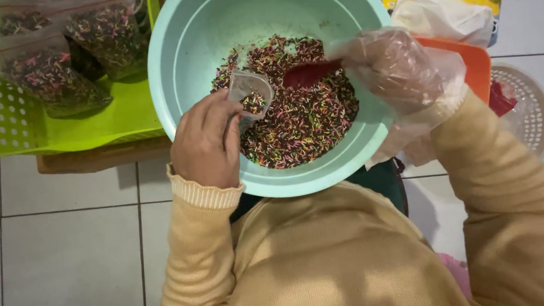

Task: Scooping sprinkles from a bowl into small plastic bags using a spoon and a measuring cup.

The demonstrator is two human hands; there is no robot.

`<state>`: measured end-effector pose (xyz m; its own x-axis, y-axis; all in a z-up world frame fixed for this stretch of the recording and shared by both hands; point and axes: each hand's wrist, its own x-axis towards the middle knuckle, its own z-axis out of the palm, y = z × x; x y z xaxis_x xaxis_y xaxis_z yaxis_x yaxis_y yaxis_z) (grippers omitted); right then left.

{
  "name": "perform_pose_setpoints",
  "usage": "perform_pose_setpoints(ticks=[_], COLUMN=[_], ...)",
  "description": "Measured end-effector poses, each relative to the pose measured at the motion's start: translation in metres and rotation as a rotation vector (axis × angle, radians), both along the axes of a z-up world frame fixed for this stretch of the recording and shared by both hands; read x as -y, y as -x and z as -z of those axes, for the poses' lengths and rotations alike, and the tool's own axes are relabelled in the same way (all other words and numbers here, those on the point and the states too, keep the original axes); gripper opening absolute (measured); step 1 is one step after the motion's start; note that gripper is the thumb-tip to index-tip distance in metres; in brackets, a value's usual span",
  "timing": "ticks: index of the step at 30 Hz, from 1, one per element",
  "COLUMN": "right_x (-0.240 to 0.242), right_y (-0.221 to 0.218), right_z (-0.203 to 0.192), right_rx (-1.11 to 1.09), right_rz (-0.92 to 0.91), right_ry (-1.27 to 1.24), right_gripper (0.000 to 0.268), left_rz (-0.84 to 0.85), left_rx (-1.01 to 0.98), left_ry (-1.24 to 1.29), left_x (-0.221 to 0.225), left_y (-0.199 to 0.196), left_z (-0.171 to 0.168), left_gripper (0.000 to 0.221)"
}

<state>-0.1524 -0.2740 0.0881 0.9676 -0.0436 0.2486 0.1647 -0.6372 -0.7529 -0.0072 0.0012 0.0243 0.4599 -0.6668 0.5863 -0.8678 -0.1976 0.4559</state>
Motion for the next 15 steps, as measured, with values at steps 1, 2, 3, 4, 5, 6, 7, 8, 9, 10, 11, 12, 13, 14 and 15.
perform_pose_setpoints(ticks=[1,2,3,4,5,6,7,8,9,10,11,12,13,14,15], right_x=[0.010,0.021,0.012,0.002,-0.006,0.001,0.009,0.017,0.016,0.016,0.014,0.006,-0.003,-0.012,-0.016], right_y=[-0.001,-0.001,-0.003,-0.006,-0.008,-0.005,-0.001,0.003,0.004,0.006,0.007,0.005,0.003,0.001,0.001], right_z=[0.008,0.016,0.001,-0.014,-0.029,-0.023,-0.017,-0.011,-0.020,-0.028,-0.037,-0.050,-0.063,-0.076,-0.077], right_rx=[0.014,0.028,0.025,0.188,0.347,0.346,0.125,-0.094,-0.094,-0.127,-0.161,-0.162,-0.023,0.114,0.113], right_rz=[-0.142,-0.283,-0.286,-0.291,-0.293,-0.296,-0.166,-0.037,-0.041,-0.069,-0.101,-0.107,-0.123,-0.138,-0.145], right_ry=[-0.082,-0.164,-0.165,0.208,0.581,0.578,0.419,0.258,0.260,0.316,0.371,0.373,0.310,0.243,0.243], right_gripper=[0.025,0.023,0.023,0.015,0.017,0.017,0.018,0.024,0.024,0.022,0.023,0.023,0.025,0.029,0.029], left_rz=[-0.006,-0.012,-0.015,-0.017,-0.019,-0.022,-0.009,0.003,-0.001,0.017,0.031,0.025,0.020,0.014,0.007], left_rx=[-0.001,-0.001,-0.004,-0.001,0.002,-0.001,-0.021,-0.041,-0.042,-0.050,-0.060,-0.062,-0.054,-0.047,-0.048], left_ry=[-0.001,-0.001,-0.003,-0.001,0.000,-0.002,-0.003,-0.005,-0.003,0.003,0.009,0.011,0.022,0.032,0.032], left_x=[0.001,0.002,0.002,0.002,0.002,0.002,0.002,0.001,0.002,0.002,0.001,0.002,0.002,0.003,0.003], left_y=[0.000,0.000,0.000,-0.001,-0.002,-0.002,-0.002,-0.002,-0.002,-0.003,-0.003,-0.003,-0.003,-0.003,-0.003], left_z=[-0.001,-0.001,0.000,0.001,0.002,0.001,-0.001,-0.003,-0.002,-0.001,0.000,-0.001,-0.001,-0.001,-0.002], left_gripper=[0.010,0.009,0.009,0.009,0.008,0.008,0.010,0.011,0.011,0.012,0.013,0.013,0.012,0.011,0.011])
